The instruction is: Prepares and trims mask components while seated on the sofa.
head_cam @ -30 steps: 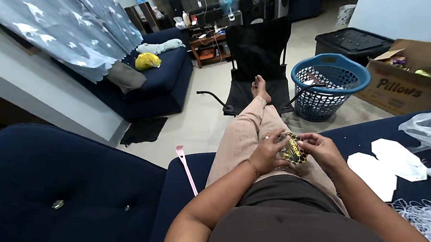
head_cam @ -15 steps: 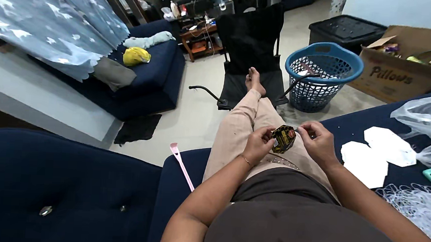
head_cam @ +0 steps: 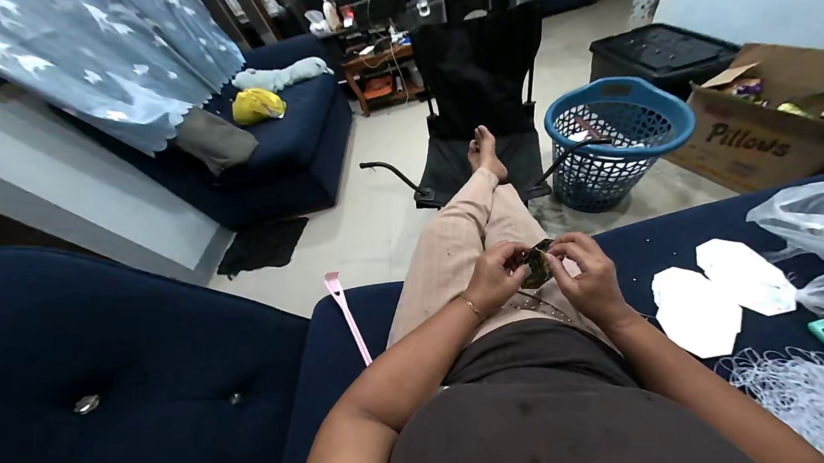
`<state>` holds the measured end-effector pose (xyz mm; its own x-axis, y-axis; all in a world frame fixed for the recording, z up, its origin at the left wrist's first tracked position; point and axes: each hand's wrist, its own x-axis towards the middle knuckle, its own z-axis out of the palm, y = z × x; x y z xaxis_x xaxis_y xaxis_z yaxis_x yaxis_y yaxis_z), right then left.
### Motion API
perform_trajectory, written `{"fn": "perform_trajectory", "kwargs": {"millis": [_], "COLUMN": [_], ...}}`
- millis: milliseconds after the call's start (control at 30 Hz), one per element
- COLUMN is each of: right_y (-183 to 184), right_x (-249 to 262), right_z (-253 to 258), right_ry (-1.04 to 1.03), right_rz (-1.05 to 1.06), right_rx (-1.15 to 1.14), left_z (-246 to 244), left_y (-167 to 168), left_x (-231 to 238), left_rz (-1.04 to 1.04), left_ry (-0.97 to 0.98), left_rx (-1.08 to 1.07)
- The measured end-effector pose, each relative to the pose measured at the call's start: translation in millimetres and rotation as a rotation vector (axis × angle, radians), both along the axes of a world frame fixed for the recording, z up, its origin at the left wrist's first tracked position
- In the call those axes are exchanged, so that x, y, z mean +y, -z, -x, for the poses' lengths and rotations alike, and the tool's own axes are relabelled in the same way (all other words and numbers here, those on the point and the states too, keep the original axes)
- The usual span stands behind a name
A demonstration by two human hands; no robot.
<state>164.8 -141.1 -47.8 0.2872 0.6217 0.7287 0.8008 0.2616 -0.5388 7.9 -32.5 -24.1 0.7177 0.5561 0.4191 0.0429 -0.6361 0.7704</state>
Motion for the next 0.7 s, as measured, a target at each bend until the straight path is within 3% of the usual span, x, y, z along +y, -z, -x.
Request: {"fn": "perform_trajectory", "kwargs": {"millis": [700], "right_y": [2.1], "right_x": [2.0], "right_z": [-1.0], "right_ry": [0.046], "right_rz": [0.005], "right_rx": [-0.015], "left_z": [1.0], "left_y": [-3.7], "left_x": [-1.8], "left_rz": [-0.024], "left_ry": [0.001], "left_rx": [0.035]}}
